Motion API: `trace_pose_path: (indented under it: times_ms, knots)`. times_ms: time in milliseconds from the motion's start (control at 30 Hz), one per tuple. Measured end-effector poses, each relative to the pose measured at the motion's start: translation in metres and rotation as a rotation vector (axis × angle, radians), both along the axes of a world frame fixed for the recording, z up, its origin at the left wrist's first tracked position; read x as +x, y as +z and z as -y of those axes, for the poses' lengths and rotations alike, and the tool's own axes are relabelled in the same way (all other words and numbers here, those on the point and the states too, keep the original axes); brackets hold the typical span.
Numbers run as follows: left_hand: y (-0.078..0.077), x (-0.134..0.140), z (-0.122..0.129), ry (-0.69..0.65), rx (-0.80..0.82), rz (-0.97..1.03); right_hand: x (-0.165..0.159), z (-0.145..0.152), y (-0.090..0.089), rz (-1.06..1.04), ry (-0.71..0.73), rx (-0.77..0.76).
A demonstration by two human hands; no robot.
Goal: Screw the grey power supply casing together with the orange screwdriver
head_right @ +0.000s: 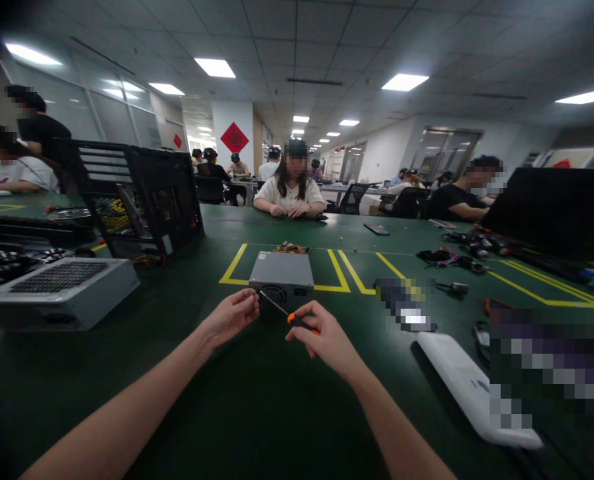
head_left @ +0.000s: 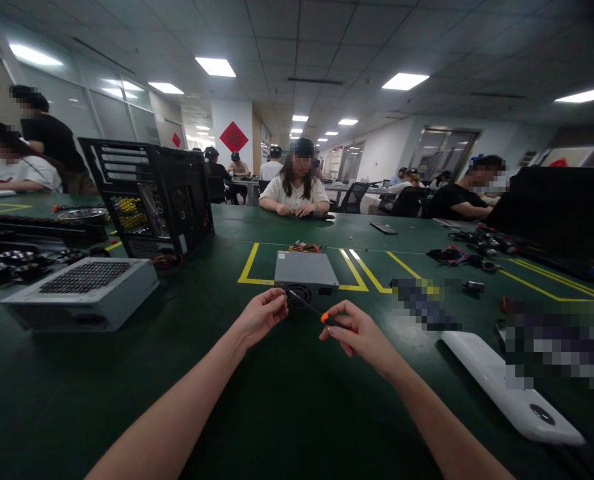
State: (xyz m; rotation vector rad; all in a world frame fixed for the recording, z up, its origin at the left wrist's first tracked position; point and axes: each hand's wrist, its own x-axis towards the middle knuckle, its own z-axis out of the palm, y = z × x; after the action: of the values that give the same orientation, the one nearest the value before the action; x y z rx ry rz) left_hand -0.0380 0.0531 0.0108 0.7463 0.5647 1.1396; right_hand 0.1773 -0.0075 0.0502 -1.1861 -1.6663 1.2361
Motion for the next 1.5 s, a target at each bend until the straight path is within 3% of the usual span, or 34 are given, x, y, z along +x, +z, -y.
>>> trace_pose_path:
  times_ms: [500,600,767,833,1133,1367,1500]
  knots:
    - [0.001,-0.003,0.001,-0.113,0.093,-0.101,0.001,0.005,0.003,0.064,0.077,0.01]
    - [0.002,-0.006,-0.001,-0.134,0.127,-0.2,0.003,0.006,0.004,0.128,0.053,0.033]
    - [0.003,-0.009,-0.002,-0.161,0.25,-0.512,0.011,0.003,0.003,0.294,-0.008,0.241]
    - [0.003,-0.009,-0.001,-0.157,0.282,-0.588,0.012,0.001,0.0,0.32,-0.01,0.249]
    - [-0.005,0.004,-0.003,0.021,0.173,-0.488,-0.006,0.002,-0.017,0.152,0.126,-0.2]
    - [-0.004,0.007,0.001,0.001,0.159,-0.458,-0.02,0.012,-0.015,-0.043,-0.046,-0.372]
    - [-0.004,0.01,0.004,0.014,0.133,-0.423,-0.024,0.016,-0.019,-0.226,-0.036,-0.491]
